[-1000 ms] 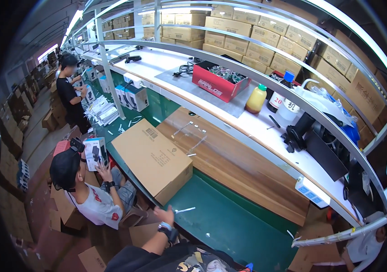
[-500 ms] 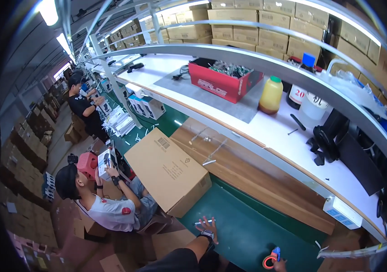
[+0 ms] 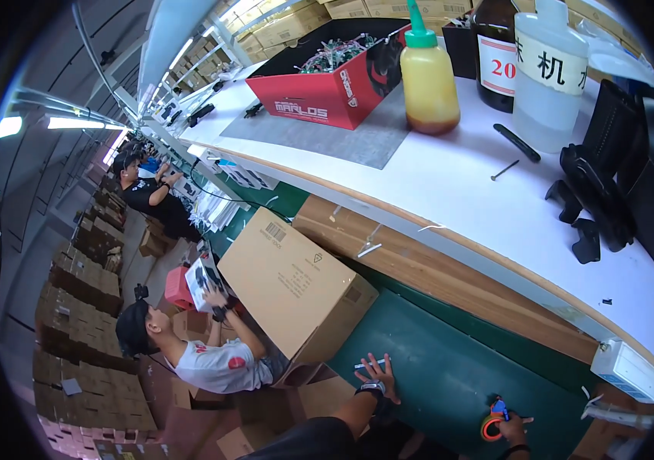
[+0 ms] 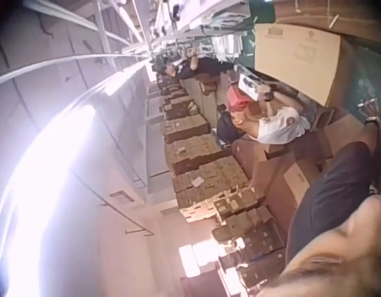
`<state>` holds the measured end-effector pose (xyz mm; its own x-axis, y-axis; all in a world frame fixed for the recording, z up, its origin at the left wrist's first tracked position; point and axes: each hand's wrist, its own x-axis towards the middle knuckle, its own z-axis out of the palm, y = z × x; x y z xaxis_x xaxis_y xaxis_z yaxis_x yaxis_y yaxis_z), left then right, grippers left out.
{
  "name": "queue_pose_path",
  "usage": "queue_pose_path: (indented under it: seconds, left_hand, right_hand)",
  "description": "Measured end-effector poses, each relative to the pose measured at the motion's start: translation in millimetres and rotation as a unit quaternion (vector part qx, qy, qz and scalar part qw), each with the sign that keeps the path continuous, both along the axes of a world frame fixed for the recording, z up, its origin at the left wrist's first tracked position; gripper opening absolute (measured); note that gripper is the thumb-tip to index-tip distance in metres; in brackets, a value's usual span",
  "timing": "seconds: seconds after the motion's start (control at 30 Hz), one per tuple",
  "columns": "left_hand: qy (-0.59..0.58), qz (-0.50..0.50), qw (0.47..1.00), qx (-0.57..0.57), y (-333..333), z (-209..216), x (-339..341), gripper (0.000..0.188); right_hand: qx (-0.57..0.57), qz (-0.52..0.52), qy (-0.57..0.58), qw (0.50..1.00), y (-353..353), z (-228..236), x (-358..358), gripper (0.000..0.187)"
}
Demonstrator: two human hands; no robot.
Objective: The person seals a cardboard box with a tape dispenser, fills a new box with smaller white boxes, and then tapes the top and bottom of the box before moving it aside.
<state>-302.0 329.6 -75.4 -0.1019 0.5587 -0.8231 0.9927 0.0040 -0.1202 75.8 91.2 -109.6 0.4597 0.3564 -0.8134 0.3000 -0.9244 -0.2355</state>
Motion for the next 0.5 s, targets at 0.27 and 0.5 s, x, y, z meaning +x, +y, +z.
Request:
queue_pose_path:
  seconds: [0.27, 0.5]
  left_hand:
    - [0.008, -0.013, 1.000, -0.009, -0.1, 4.9, 8.6, 0.160]
    - [-0.003, -0.027, 1.000, -0.009, 0.3, 6.6, 9.1, 0.162]
  right_hand:
    - [0.057, 0.035, -0.050, 0.997, -16.8, -11.9, -1.6, 0.032]
    - [0.072, 0.042, -0.068, 0.994, -19.7, -18.9, -1.8, 0.031]
